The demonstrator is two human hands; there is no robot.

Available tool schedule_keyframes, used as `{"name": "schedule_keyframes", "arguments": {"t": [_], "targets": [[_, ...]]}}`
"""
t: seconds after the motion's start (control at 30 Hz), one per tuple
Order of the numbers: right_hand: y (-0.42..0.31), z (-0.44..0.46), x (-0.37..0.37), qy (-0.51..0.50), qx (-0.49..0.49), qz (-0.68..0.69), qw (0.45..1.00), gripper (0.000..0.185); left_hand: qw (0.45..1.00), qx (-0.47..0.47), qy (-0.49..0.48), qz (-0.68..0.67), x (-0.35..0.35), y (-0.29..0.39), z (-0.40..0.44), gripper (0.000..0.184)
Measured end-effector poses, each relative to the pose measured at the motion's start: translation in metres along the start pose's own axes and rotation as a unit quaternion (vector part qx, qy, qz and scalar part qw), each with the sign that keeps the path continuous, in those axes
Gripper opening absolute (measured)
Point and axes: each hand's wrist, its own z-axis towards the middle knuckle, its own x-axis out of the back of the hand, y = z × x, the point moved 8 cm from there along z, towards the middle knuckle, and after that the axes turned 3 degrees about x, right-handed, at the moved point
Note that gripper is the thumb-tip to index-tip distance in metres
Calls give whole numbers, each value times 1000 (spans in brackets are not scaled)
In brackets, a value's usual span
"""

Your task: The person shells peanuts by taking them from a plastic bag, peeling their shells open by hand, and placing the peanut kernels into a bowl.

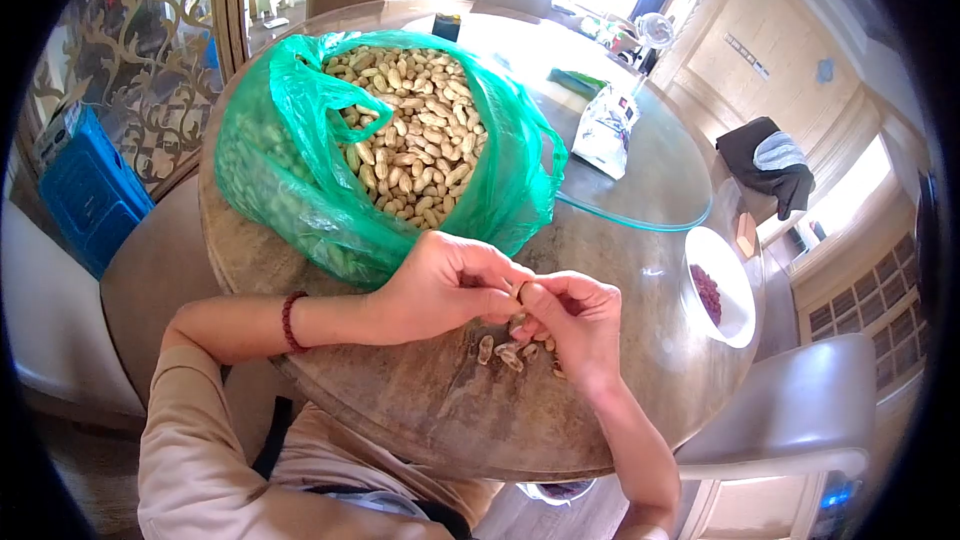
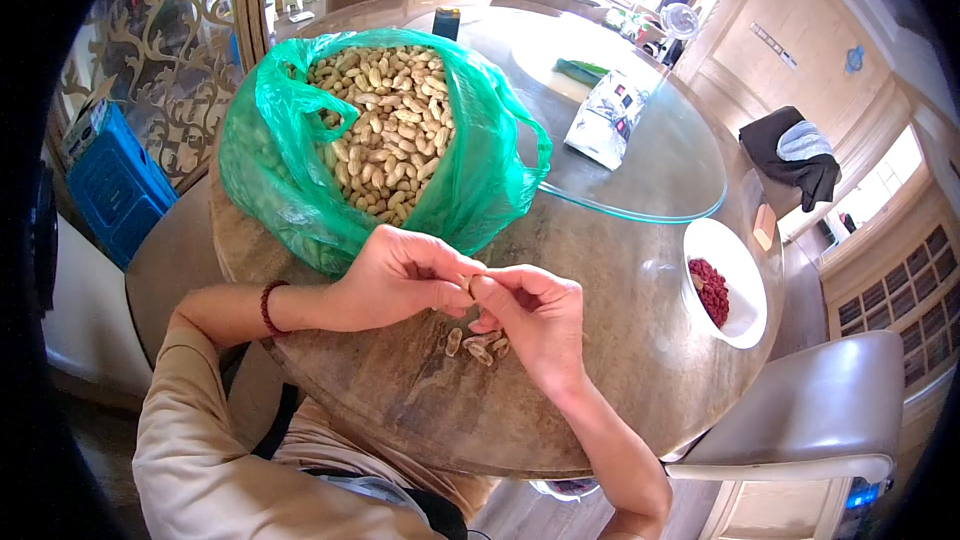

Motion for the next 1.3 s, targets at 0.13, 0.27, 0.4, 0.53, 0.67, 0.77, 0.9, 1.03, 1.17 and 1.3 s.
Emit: {"name": "schedule_keyframes", "arguments": {"t": [0.13, 0.27, 0.4, 0.53, 0.67, 0.77, 0.9, 1.03, 1.17, 1.3], "targets": [[7, 1, 4, 28, -20, 26, 999, 16, 1000, -9, 17, -24, 3, -2, 1, 26], [11, 1, 3, 24, -59, 77, 995, 19, 999, -9, 15, 33, 5, 0, 2, 25], [14, 2, 0, 2, -80, 155, 985, 20, 993, -54, 35, 103, 5, 8, 2, 27], [17, 1, -2, -17, -94, 196, 976, 20, 990, -84, 48, 99, 6, 11, 4, 25], [18, 2, -2, -17, -95, 220, 971, 20, 986, -93, 56, 127, 7, 15, 5, 24], [19, 2, -2, -21, -92, 250, 964, 20, 970, -149, 48, 184, 3, 29, 3, 23], [26, 3, -2, -18, -103, 285, 953, 21, 956, -182, 64, 220, 1, 32, 2, 22], [38, 2, -7, -22, -131, 318, 939, 23, 912, -246, 50, 325, -7, 39, -2, 22], [39, 1, -11, -25, -145, 335, 931, 26, 889, -301, 13, 345, -19, 41, -6, 26], [40, -2, -16, -44, -176, 373, 910, 28, 887, -284, 9, 365, -17, 41, -5, 25]]}}
